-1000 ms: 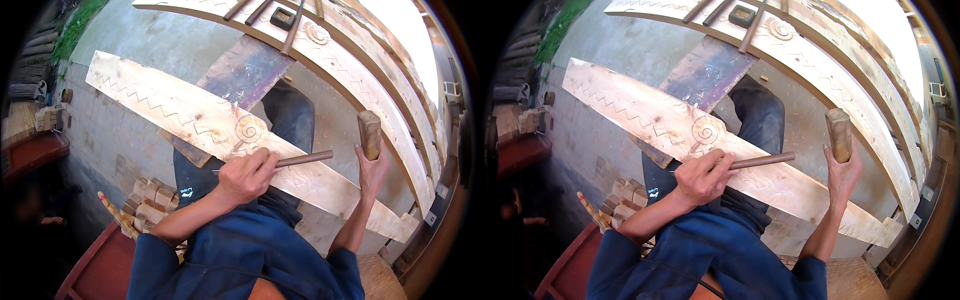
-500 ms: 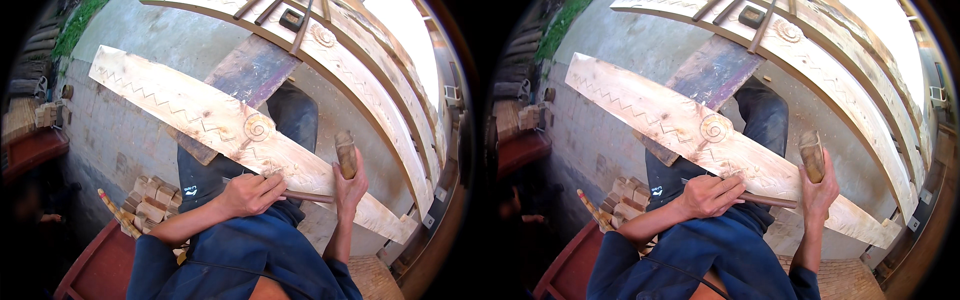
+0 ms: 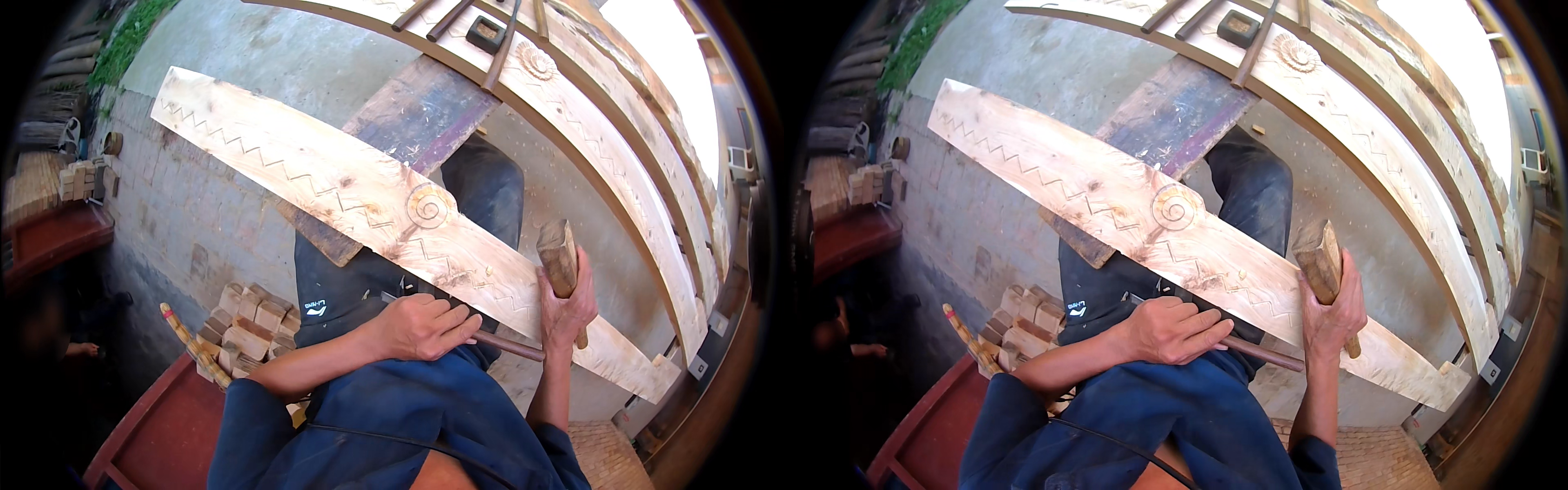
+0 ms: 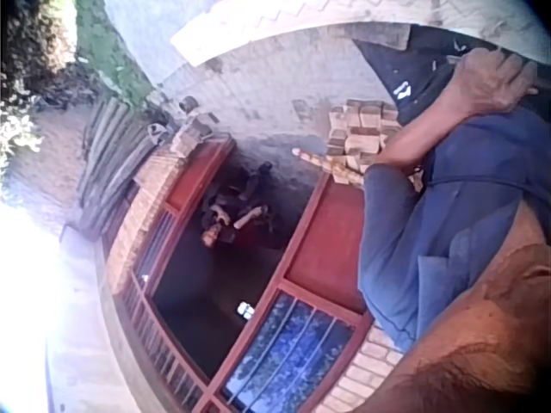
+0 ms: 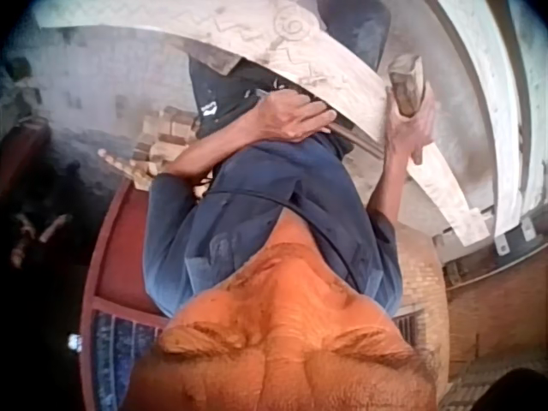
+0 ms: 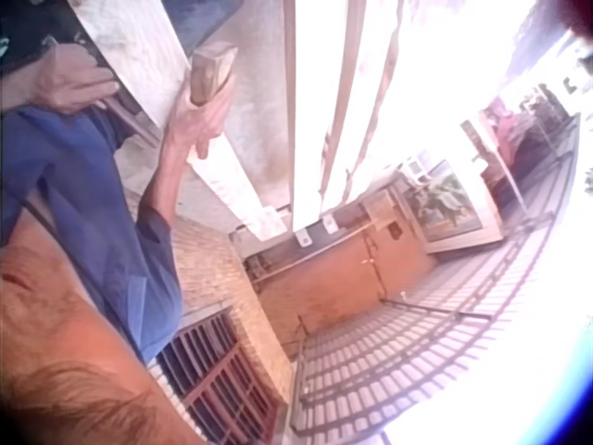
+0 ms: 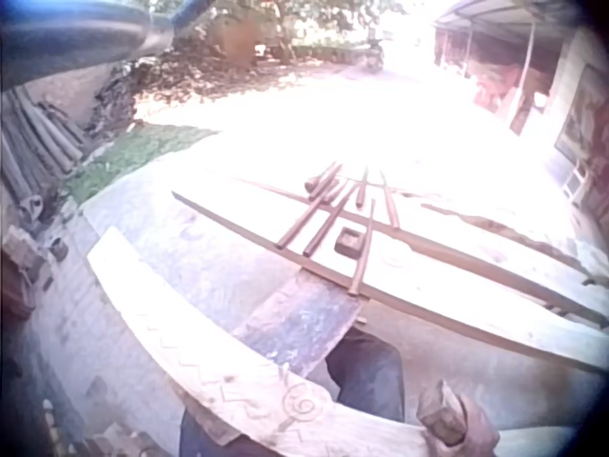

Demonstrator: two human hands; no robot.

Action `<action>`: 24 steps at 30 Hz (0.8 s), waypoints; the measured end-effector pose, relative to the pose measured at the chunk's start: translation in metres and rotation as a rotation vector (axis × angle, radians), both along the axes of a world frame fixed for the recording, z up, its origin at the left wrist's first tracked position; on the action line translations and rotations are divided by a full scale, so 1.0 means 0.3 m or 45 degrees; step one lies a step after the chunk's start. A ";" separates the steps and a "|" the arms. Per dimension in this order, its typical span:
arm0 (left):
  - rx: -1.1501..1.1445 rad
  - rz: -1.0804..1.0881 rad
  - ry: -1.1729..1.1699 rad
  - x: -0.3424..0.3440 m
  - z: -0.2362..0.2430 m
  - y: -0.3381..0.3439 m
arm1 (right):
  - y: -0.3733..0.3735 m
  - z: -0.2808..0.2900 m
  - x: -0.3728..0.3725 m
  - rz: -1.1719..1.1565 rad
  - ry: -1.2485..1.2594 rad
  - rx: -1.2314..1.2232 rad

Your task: The person carves a decorative zigzag pattern into a long wooden plank using a chisel and a wooden mallet. They repeatedly strike the chisel to remove wood shavings and refine the design along the plank's length.

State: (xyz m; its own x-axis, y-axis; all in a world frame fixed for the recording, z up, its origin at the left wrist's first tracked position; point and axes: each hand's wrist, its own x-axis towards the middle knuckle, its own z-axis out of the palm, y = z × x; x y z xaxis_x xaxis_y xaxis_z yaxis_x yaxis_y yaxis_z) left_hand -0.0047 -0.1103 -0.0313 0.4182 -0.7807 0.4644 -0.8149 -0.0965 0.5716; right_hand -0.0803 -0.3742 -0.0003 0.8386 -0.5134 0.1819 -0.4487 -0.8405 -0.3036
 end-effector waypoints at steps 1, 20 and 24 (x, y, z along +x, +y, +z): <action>0.013 -0.030 -0.056 -0.002 -0.008 -0.010 | 0.001 0.002 0.000 0.000 0.006 -0.006; 0.020 0.028 0.007 0.016 -0.023 -0.007 | 0.004 0.008 0.009 -0.019 0.042 0.004; 0.017 0.024 0.007 0.015 -0.027 -0.010 | 0.003 0.007 0.007 -0.016 0.042 0.007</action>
State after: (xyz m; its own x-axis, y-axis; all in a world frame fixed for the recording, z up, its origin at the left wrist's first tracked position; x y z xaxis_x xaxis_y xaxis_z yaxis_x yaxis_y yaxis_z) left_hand -0.0003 -0.1132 -0.0393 0.4356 -0.7786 0.4517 -0.8098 -0.1198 0.5744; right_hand -0.0780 -0.3734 0.0017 0.8374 -0.5252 0.1516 -0.4694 -0.8330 -0.2930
